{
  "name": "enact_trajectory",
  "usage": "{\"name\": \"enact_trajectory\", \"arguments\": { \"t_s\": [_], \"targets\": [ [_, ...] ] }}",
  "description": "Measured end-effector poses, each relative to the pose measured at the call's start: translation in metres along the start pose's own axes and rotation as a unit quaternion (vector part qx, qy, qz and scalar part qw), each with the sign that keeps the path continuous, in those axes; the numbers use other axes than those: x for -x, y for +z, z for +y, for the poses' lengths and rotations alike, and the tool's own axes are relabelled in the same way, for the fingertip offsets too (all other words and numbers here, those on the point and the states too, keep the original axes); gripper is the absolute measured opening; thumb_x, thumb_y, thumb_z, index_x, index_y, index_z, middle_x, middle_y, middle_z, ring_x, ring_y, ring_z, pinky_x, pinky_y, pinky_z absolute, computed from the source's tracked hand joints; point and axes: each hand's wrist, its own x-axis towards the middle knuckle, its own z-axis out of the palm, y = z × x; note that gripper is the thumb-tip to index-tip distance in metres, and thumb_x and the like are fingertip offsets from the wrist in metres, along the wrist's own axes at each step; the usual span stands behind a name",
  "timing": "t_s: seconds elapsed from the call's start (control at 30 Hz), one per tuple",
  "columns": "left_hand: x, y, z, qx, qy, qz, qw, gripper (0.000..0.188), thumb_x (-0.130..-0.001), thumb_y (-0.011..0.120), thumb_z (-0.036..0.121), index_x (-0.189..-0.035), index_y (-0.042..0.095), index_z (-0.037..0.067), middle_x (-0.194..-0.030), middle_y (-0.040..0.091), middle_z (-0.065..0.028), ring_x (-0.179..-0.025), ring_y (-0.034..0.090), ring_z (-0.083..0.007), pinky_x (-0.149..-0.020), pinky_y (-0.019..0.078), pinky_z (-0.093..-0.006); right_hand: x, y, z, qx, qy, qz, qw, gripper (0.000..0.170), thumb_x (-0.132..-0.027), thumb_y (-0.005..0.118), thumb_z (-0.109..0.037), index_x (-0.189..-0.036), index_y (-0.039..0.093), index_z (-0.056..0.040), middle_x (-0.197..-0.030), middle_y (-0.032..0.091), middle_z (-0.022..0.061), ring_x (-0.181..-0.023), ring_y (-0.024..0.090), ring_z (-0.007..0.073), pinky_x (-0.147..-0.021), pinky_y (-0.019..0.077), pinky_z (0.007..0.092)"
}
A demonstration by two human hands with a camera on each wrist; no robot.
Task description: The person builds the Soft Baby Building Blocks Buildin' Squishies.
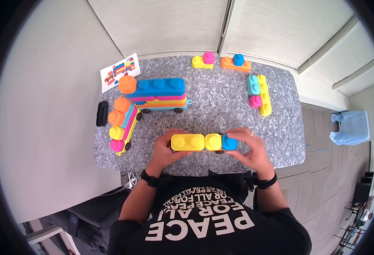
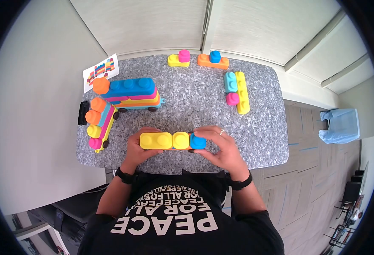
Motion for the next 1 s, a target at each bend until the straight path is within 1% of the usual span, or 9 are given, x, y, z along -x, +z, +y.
{"name": "enact_trajectory", "arguments": {
  "t_s": [0.13,0.23,0.33,0.43,0.53,0.63,0.73,0.83,1.0],
  "targets": [
    [-0.002,-0.001,0.006,0.010,0.005,-0.016,1.000,0.067,-0.078,0.108,0.009,-0.137,0.079,0.004,-0.143,0.077,-0.0133,-0.131,0.076,-0.0247,-0.111,0.0610,-0.0394,0.000,0.010,-0.001,-0.050,0.064,0.003,0.997,0.064,-0.085,0.103,-0.015,-0.142,0.075,-0.0070,-0.137,0.082,0.0136,-0.126,0.080,0.0345,-0.109,0.0619,0.0443],
    [-0.005,0.006,0.021,0.118,-0.024,-0.001,0.993,0.072,-0.077,0.110,0.012,-0.141,0.078,0.005,-0.152,0.075,-0.0155,-0.136,0.075,-0.0253,-0.112,0.0612,-0.0396,0.000,0.017,0.006,-0.113,0.094,0.012,0.989,0.066,-0.083,0.104,-0.015,-0.142,0.076,-0.0065,-0.138,0.083,0.0124,-0.128,0.080,0.0319,-0.112,0.0609,0.0429],
    [-0.011,0.009,0.036,0.127,0.018,0.025,0.991,0.071,-0.078,0.109,0.013,-0.141,0.077,0.005,-0.152,0.077,-0.0156,-0.136,0.076,-0.0259,-0.112,0.0621,-0.0406,-0.003,0.021,0.007,-0.148,0.107,0.001,0.983,0.065,-0.083,0.104,-0.015,-0.142,0.077,-0.0057,-0.138,0.084,0.0120,-0.130,0.080,0.0292,-0.113,0.0603,0.0418],
    [-0.017,0.000,0.040,0.012,0.057,-0.016,0.998,0.066,-0.079,0.109,0.013,-0.137,0.079,0.006,-0.142,0.082,-0.0142,-0.130,0.080,-0.0254,-0.110,0.0634,-0.0408,-0.006,0.026,0.008,-0.179,0.119,-0.005,0.977,0.063,-0.084,0.104,-0.014,-0.141,0.078,-0.0050,-0.139,0.084,0.0117,-0.130,0.080,0.0271,-0.113,0.0603,0.0413],
    [-0.016,0.001,0.037,0.012,0.042,-0.009,0.999,0.061,-0.080,0.108,0.012,-0.134,0.080,0.006,-0.133,0.086,-0.0129,-0.123,0.082,-0.0247,-0.108,0.0642,-0.0402,-0.006,0.026,0.010,-0.196,0.130,-0.012,0.972,0.062,-0.085,0.103,-0.013,-0.141,0.078,-0.0048,-0.139,0.084,0.0118,-0.130,0.080,0.0256,-0.113,0.0603,0.0408],
    [-0.016,0.003,0.037,0.014,0.043,-0.001,0.999,0.059,-0.081,0.107,0.012,-0.134,0.080,0.007,-0.133,0.086,-0.0126,-0.122,0.083,-0.0238,-0.107,0.0644,-0.0393,-0.008,0.026,0.008,-0.194,0.131,-0.015,0.972,0.061,-0.086,0.103,-0.011,-0.141,0.078,-0.0051,-0.138,0.084,0.0113,-0.129,0.080,0.0243,-0.114,0.0606,0.0401],
    [-0.017,0.003,0.037,-0.001,0.039,-0.007,0.999,0.059,-0.079,0.107,0.010,-0.131,0.079,0.005,-0.132,0.085,-0.0165,-0.123,0.083,-0.0280,-0.108,0.0653,-0.0426,-0.013,0.035,0.000,-0.203,0.131,-0.001,0.970,0.061,-0.085,0.104,-0.012,-0.140,0.078,-0.0057,-0.137,0.084,0.0106,-0.127,0.080,0.0229,-0.112,0.0613,0.0390],
    [-0.016,0.006,0.036,0.003,0.041,-0.002,0.999,0.058,-0.082,0.106,0.009,-0.134,0.080,0.006,-0.133,0.086,-0.0129,-0.123,0.082,-0.0237,-0.108,0.0645,-0.0397,-0.013,0.045,0.006,-0.215,0.123,0.013,0.969,0.060,-0.085,0.105,-0.010,-0.138,0.078,-0.0049,-0.138,0.084,0.0111,-0.128,0.079,0.0224,-0.112,0.0617,0.0390],
    [-0.013,0.009,0.030,0.043,0.024,0.006,0.999,0.057,-0.082,0.106,0.009,-0.133,0.080,0.006,-0.133,0.086,-0.0133,-0.124,0.082,-0.0239,-0.109,0.0645,-0.0402,-0.008,0.050,0.010,-0.187,0.137,0.015,0.973,0.057,-0.082,0.106,-0.006,-0.132,0.078,-0.0036,-0.136,0.084,0.0130,-0.126,0.080,0.0237,-0.112,0.0634,0.0402]
  ]
}}
